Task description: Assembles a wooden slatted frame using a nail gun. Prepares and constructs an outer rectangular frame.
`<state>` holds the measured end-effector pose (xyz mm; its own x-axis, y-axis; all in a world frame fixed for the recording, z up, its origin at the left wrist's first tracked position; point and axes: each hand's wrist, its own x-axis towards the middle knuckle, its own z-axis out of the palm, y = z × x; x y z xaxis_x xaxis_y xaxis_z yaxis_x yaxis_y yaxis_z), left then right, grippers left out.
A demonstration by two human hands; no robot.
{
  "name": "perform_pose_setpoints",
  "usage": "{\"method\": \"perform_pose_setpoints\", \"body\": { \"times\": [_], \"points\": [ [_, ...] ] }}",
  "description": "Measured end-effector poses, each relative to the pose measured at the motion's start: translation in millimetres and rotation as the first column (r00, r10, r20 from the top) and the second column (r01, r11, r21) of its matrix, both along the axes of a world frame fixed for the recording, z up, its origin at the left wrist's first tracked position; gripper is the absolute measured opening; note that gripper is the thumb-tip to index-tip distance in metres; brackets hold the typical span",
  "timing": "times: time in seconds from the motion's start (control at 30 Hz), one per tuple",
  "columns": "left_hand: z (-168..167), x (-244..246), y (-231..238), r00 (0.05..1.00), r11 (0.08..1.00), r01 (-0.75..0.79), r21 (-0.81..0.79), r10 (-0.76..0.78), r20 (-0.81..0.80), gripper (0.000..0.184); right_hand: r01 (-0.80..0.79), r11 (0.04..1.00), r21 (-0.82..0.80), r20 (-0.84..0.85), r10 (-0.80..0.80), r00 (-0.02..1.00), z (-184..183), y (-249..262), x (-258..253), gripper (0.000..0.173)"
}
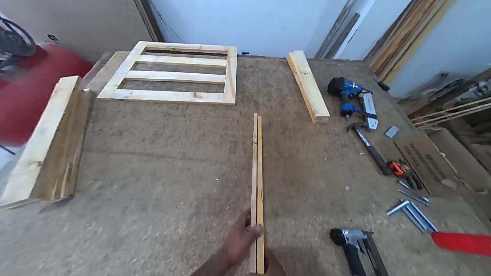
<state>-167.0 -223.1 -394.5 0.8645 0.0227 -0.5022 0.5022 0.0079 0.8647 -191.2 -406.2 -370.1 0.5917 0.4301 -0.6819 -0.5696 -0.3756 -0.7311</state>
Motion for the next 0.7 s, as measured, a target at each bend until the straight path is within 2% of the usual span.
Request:
{"method": "perform_pose_setpoints", "body": {
  "times": [0.03, 0.07, 0.13, 0.2, 0.23, 0.3, 0.37, 0.43, 0.53, 0.6, 0.7],
  "points": [
    [7, -15, -7, 0.997, 0.996, -0.033, -0.081, 0.028, -0.065, 0.102, -0.008, 1.0, -0.021, 0.028, 0.008, 1.0, -2, 6, -14, 0.092],
    [8, -29, -7, 0.992, 0.986, -0.093, -0.141, 0.08, -0.095, 0.096, -0.012, 0.999, -0.034, 0.044, 0.014, 0.999, -2, 13, -27, 0.091],
    [8, -57, 10, 0.974, 0.94, -0.212, -0.267, 0.18, -0.139, 0.069, 0.012, 1.0, -0.012, 0.026, -0.012, 1.0, 4, 24, -47, 0.081],
    [9, -87, 43, 0.96, 0.86, -0.276, -0.43, 0.227, -0.163, 0.048, 0.148, 0.978, 0.149, -0.077, -0.138, 0.987, 6, 26, -64, 0.061],
    [7, -102, 65, 0.959, 0.807, -0.283, -0.518, 0.233, -0.16, 0.045, 0.24, 0.941, 0.239, -0.186, -0.198, 0.962, 4, 23, -70, 0.056],
    [2, -134, 104, 0.947, 0.735, -0.318, -0.599, 0.277, -0.164, 0.043, 0.368, 0.854, 0.368, -0.358, -0.235, 0.904, -4, 10, -73, 0.053],
    [-12, -166, 138, 0.941, 0.669, -0.321, -0.671, 0.309, -0.142, 0.046, 0.501, 0.716, 0.486, -0.528, -0.216, 0.822, -15, -9, -76, 0.052],
    [-28, -191, 163, 0.939, 0.623, -0.303, -0.721, 0.323, -0.115, 0.047, 0.561, 0.615, 0.554, -0.598, -0.175, 0.782, -23, -23, -76, 0.062],
    [-30, -214, 169, 0.93, 0.524, -0.324, -0.788, 0.328, -0.165, 0.053, 0.56, 0.557, 0.614, -0.599, -0.134, 0.79, -27, -28, -79, 0.074],
    [-28, -220, 164, 0.925, 0.386, -0.295, -0.874, 0.344, -0.161, 0.053, 0.564, 0.543, 0.622, -0.601, -0.132, 0.788, -29, -26, -82, 0.075],
    [-44, -225, 158, 0.935, 0.178, -0.199, -0.964, 0.328, -0.132, 0.052, 0.573, 0.545, 0.611, -0.601, -0.151, 0.785, -26, -32, -81, 0.074]
  ]
}}
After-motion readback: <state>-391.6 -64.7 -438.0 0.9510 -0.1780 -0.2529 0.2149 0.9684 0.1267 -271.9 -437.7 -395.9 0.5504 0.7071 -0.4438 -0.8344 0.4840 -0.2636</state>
